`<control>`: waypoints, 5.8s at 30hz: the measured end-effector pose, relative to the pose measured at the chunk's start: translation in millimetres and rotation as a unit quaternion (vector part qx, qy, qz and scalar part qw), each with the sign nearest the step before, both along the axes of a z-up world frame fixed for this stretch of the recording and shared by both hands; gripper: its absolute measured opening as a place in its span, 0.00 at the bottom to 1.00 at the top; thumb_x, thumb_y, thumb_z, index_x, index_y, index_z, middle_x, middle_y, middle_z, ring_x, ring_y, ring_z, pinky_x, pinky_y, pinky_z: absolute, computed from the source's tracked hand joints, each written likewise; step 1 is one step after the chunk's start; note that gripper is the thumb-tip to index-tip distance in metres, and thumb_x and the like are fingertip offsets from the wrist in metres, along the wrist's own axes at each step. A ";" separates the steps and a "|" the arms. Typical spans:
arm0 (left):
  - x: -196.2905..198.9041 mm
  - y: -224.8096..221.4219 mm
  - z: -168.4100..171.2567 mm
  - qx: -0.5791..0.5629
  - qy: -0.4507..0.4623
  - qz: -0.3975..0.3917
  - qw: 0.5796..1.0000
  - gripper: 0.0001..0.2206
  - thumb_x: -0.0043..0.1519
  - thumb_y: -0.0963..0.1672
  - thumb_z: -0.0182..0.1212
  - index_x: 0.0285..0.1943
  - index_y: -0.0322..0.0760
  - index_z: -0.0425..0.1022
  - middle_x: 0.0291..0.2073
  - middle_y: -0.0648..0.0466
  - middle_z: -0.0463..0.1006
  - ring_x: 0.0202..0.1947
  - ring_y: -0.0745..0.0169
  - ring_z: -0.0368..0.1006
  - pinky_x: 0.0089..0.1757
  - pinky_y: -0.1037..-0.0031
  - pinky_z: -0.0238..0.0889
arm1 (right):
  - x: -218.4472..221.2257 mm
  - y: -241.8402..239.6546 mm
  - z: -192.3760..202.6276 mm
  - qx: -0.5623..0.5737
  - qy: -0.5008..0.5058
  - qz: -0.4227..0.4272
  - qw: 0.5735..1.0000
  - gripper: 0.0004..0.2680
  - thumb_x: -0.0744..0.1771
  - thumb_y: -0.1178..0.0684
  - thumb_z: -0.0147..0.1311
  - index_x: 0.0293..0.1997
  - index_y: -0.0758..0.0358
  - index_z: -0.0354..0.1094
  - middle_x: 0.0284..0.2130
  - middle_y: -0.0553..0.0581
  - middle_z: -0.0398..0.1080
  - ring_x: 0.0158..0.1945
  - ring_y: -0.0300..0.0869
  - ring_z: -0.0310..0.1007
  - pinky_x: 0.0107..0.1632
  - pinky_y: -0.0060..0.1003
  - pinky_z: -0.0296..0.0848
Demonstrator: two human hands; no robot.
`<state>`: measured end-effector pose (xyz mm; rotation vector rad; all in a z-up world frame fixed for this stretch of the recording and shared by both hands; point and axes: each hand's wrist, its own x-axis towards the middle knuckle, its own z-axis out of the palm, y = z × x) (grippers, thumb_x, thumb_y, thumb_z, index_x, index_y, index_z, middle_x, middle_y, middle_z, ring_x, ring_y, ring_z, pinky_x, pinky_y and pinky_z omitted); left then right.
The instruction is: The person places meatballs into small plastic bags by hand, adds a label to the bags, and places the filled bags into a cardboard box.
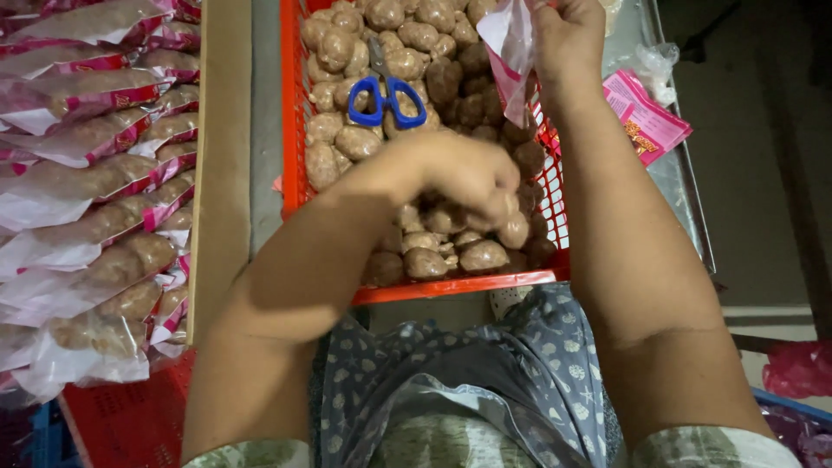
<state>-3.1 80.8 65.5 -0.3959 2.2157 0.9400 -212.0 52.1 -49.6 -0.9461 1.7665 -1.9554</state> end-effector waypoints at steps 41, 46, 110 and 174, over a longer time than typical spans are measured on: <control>32.1 -63.7 -2.9 0.517 0.573 0.283 0.570 0.10 0.51 0.38 0.53 0.41 0.30 0.65 0.37 0.34 0.75 0.41 0.38 0.75 0.37 0.62 0.70 | 72.1 7.1 33.1 -0.044 0.049 0.112 0.992 0.05 0.66 0.62 0.58 0.40 0.56 0.78 0.39 0.49 0.80 0.44 0.36 0.79 0.49 0.33 0.81; 36.4 -69.3 -4.3 0.504 0.594 0.270 0.565 0.11 0.53 0.38 0.52 0.44 0.30 0.68 0.38 0.37 0.76 0.43 0.37 0.76 0.39 0.56 0.71 | 82.1 15.7 44.5 0.008 0.041 0.142 0.989 0.05 0.65 0.59 0.61 0.40 0.50 0.78 0.50 0.56 0.78 0.55 0.45 0.77 0.56 0.42 0.83; 6.1 -78.5 -59.7 -0.159 0.562 0.316 0.748 0.10 0.59 0.40 0.61 0.48 0.33 0.73 0.41 0.41 0.79 0.50 0.39 0.76 0.47 0.57 0.71 | 118.1 51.0 92.3 -0.185 0.323 0.075 0.925 0.06 0.68 0.58 0.59 0.48 0.62 0.77 0.42 0.60 0.79 0.51 0.55 0.78 0.54 0.48 0.74; 31.7 -108.9 -44.9 -0.308 0.618 0.338 0.639 0.04 0.51 0.44 0.65 0.26 0.56 0.78 0.51 0.70 0.75 0.49 0.66 0.78 0.47 0.75 0.70 | 66.4 15.2 37.5 -0.028 -0.494 0.282 0.822 0.16 0.64 0.46 0.65 0.50 0.65 0.67 0.35 0.55 0.73 0.38 0.47 0.79 0.47 0.53 0.81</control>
